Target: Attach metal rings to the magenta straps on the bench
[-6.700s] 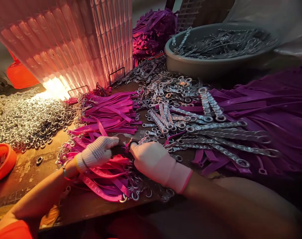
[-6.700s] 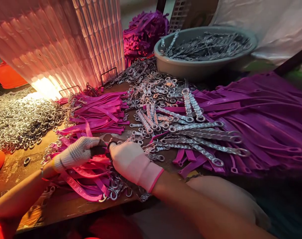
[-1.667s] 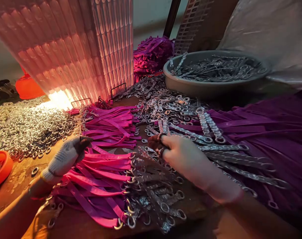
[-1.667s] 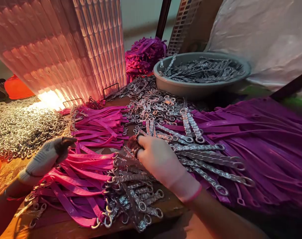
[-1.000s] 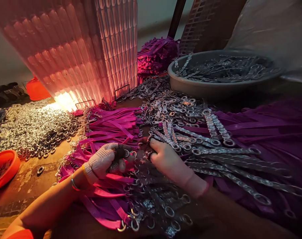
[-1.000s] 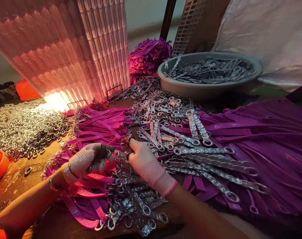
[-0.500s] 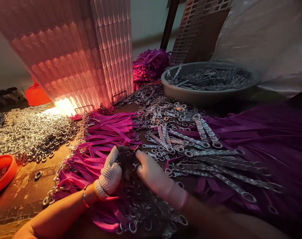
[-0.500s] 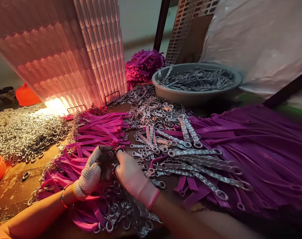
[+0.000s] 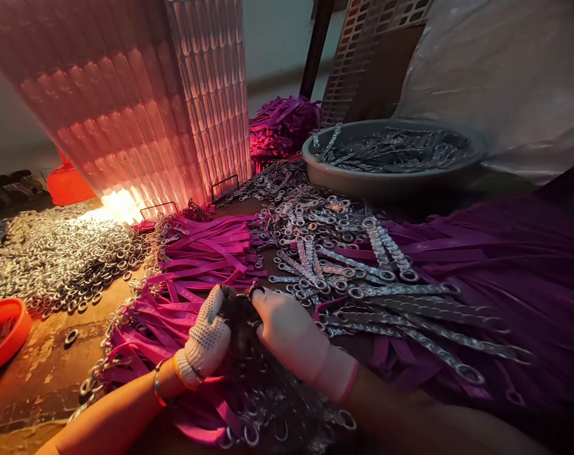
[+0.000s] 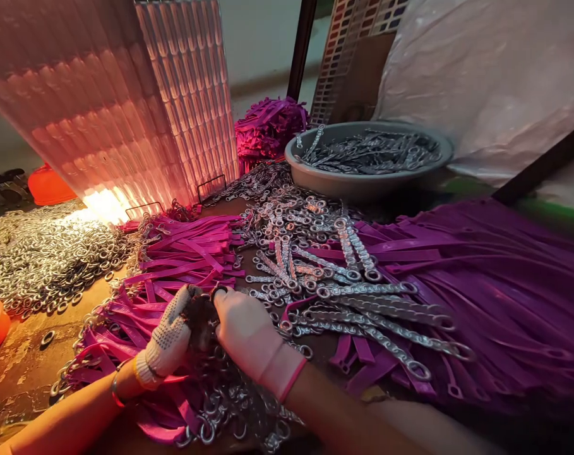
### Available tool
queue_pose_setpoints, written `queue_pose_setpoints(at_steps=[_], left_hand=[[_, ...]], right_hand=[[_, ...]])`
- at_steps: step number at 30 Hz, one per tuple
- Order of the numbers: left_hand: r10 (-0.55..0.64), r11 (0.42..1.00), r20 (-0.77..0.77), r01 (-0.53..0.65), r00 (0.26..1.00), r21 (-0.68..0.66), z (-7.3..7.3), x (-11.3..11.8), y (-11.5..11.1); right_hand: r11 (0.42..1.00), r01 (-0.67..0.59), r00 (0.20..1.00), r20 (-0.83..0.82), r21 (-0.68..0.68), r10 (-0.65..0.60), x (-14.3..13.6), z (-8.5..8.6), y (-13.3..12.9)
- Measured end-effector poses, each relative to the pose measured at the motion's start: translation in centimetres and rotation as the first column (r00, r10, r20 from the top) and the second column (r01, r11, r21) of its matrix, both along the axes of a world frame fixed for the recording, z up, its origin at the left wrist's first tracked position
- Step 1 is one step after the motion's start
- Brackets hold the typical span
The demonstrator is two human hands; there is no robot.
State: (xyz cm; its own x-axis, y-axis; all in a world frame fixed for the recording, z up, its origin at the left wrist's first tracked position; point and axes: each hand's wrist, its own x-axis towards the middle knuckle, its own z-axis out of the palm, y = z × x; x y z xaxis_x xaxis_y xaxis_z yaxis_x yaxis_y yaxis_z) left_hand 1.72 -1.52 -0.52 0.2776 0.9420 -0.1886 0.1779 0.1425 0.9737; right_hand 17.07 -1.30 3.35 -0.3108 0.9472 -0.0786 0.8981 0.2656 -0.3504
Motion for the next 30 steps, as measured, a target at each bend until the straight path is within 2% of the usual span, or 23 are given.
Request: queue_pose_setpoints(at_steps=[2, 3, 5, 6, 8, 10, 11, 14, 16, 18, 19, 20, 22, 23, 25, 26, 27, 30], left_hand=[[-0.047, 0.984, -0.126, 0.068, 0.991, 0.165, 1.6, -0.7, 0.4], [-0.109, 0.960, -0.212, 0.158, 0.971, 0.229, 2.3, -1.1, 0.7], [-0.236, 0.901, -0.324, 0.331, 0.916, 0.280, 3.3, -1.8, 1.0], [-0.257, 0.890, -0.329, 0.355, 0.909, 0.285, 3.4, -2.0, 1.1], [-0.203, 0.934, -0.254, 0.265, 0.946, 0.239, 3.2, -2.1, 1.0], [-0.081, 0.990, -0.139, 0.096, 0.987, 0.103, 2.8, -1.8, 0.6], [-0.034, 0.999, -0.076, 0.035, 0.997, 0.019, 2.7, -1.5, 0.4], [0.062, 0.986, 0.118, -0.042, 0.991, -0.163, 2.8, -0.6, 0.2], [0.072, 0.981, 0.179, -0.037, 0.981, -0.191, 2.9, -0.2, 1.0], [-0.035, 0.996, 0.076, 0.041, 0.996, -0.081, 2.7, -0.3, 2.8], [-0.099, 0.994, -0.050, 0.102, 0.994, 0.042, 2.6, -0.4, 4.0], [-0.136, 0.967, -0.220, 0.178, 0.966, 0.184, 2.5, -0.5, 5.4], [-0.075, 0.844, -0.576, 0.359, 0.814, 0.399, 2.4, -0.5, 8.3], [-0.027, 0.797, -0.702, 0.439, 0.712, 0.415, 2.4, -0.3, 9.6], [-0.008, 0.777, -0.829, 0.525, 0.560, 0.347, 2.3, 0.2, 11.6], [-0.031, 0.789, -0.846, 0.532, 0.532, 0.306, 2.3, 0.5, 12.3], [-0.057, 0.802, -0.839, 0.525, 0.541, 0.284, 2.1, 0.7, 12.7], [-0.097, 0.847, -0.746, 0.448, 0.658, 0.286, 1.5, 1.1, 12.8]], right_hand=[[0.998, -0.060, 0.991, 0.116, -0.012, 0.061, 0.1, 0.7, -0.2], [0.996, -0.092, 0.983, 0.156, -0.018, 0.093, 0.1, 0.9, -0.4], [0.990, -0.138, 0.971, 0.195, -0.013, 0.138, 0.1, 1.1, -0.7], [0.989, -0.151, 0.971, 0.187, -0.006, 0.149, 0.0, 1.2, -0.8], [0.989, -0.148, 0.983, 0.116, 0.017, 0.145, 0.0, 1.1, -1.0], [0.991, -0.124, 0.992, 0.028, 0.050, 0.123, 0.0, 0.8, -1.2], [0.991, -0.110, 0.994, -0.006, 0.072, 0.111, -0.1, 0.6, -1.3], [0.996, -0.010, 0.994, -0.107, 0.093, 0.020, -0.3, -0.1, -1.4], [0.996, 0.094, 0.969, -0.227, 0.003, -0.091, -0.4, -0.6, -1.1], [0.977, 0.184, 0.919, -0.333, -0.108, -0.210, -0.3, -1.0, -0.7], [0.967, 0.216, 0.895, -0.368, -0.139, -0.253, -0.2, -1.2, -0.4], [0.960, 0.237, 0.873, -0.400, -0.151, -0.279, 0.0, -1.3, -0.2], [0.957, 0.245, 0.841, -0.458, -0.153, -0.289, 0.2, -1.7, 0.2], [0.959, 0.233, 0.831, -0.480, -0.159, -0.281, 0.2, -1.9, 0.3], [0.964, 0.193, 0.827, -0.499, -0.180, -0.259, 0.1, -2.3, 0.4], [0.967, 0.178, 0.829, -0.501, -0.182, -0.247, 0.0, -2.5, 0.3], [0.970, 0.166, 0.830, -0.505, -0.179, -0.235, -0.1, -2.7, 0.3], [0.978, 0.132, 0.805, -0.559, -0.162, -0.201, -0.3, -3.2, 0.3]])
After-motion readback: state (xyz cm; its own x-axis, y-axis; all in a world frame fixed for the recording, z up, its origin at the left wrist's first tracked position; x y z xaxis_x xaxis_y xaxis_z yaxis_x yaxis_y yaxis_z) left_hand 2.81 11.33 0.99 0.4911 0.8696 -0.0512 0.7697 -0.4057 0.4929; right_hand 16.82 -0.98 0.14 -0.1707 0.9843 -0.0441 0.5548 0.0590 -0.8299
